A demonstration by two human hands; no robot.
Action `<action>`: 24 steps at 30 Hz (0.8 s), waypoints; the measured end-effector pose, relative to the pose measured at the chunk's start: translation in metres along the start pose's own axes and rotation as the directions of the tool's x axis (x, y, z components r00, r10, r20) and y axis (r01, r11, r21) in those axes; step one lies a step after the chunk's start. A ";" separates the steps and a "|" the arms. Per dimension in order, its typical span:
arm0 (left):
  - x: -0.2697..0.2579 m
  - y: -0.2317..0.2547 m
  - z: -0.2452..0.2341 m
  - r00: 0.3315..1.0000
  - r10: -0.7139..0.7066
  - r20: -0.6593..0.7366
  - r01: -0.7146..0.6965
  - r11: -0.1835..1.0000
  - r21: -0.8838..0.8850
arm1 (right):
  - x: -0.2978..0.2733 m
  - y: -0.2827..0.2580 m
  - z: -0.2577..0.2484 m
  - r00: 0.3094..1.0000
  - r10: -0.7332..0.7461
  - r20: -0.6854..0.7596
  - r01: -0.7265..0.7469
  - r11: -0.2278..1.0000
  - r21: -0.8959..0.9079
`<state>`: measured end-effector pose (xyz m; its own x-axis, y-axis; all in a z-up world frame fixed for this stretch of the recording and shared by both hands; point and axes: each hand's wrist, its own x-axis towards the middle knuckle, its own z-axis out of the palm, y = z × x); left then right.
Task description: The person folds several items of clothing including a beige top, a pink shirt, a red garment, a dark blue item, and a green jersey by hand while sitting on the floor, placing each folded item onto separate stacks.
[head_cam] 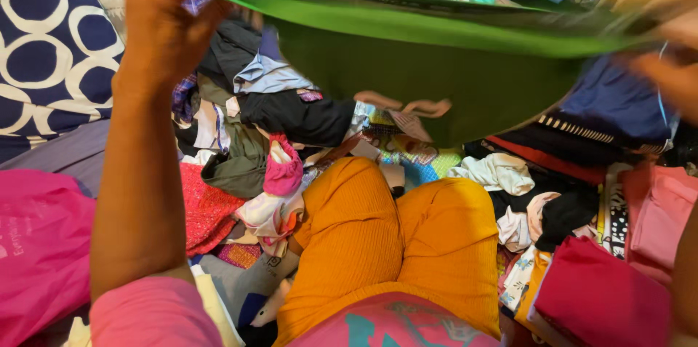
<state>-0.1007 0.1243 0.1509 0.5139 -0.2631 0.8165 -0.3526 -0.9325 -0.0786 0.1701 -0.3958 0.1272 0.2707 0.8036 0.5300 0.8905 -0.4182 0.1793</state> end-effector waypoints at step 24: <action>-0.272 0.062 0.062 0.544 -0.773 0.327 0.317 -0.171 -0.933 | -0.191 -0.095 0.099 0.856 -0.379 -0.353 -0.016 -0.701 0.713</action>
<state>-0.2137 0.1226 -0.1119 0.8078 0.4963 0.3182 -0.5061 0.3071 0.8059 0.0697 -0.4676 -0.0737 -0.2346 0.6965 0.6781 -0.3671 0.5825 -0.7252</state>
